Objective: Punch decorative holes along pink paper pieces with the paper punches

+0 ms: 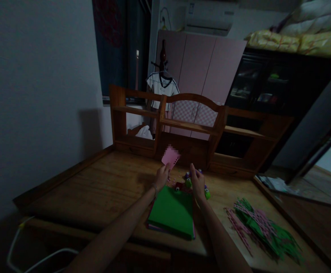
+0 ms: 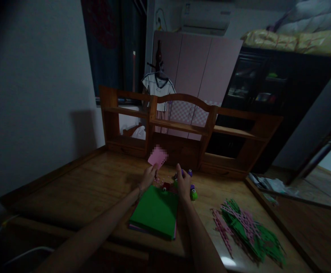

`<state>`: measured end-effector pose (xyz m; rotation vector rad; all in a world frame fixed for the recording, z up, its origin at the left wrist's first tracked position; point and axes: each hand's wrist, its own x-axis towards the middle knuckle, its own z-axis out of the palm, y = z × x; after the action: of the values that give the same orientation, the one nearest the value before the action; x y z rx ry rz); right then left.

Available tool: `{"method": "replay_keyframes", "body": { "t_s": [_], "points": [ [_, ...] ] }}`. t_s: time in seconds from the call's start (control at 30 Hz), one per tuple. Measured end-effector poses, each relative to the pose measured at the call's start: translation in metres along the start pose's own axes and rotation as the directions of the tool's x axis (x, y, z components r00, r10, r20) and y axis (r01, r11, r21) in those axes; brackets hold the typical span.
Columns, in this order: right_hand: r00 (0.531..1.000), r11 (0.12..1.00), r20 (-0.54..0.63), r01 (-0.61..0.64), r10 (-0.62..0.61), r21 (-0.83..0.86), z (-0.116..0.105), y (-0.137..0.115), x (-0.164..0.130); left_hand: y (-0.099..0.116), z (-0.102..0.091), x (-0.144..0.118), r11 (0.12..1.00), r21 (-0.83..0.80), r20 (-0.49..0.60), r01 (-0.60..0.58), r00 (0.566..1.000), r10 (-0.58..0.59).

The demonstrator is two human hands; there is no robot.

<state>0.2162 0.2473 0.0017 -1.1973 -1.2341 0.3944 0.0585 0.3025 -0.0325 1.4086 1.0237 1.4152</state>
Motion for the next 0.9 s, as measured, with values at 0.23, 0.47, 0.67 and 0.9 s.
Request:
{"method": "replay_keyframes", "body": {
  "t_s": [0.23, 0.47, 0.67, 0.9],
  "points": [
    [1.000, 1.000, 0.013, 0.005, -0.005, -0.024, 0.001, -0.003, -0.001, -0.006, 0.001, 0.002, 0.996, -0.084, 0.053, 0.027, 0.998, -0.023],
    [0.999, 0.999, 0.033, -0.027, 0.028, -0.021, 0.002, 0.002, -0.001, -0.007, 0.001, 0.006, 0.995, -0.086, 0.026, 0.055, 0.998, -0.053],
    [0.997, 1.000, 0.075, -0.002, 0.004, -0.028, 0.001, 0.004, -0.002, -0.008, 0.003, 0.004, 0.993, -0.082, -0.023, 0.085, 0.996, -0.087],
    [0.998, 0.999, 0.055, 0.006, -0.004, -0.053, 0.001, 0.000, -0.003, -0.011, 0.005, 0.004, 0.993, -0.094, -0.032, 0.070, 0.997, -0.074]
  ]
}}
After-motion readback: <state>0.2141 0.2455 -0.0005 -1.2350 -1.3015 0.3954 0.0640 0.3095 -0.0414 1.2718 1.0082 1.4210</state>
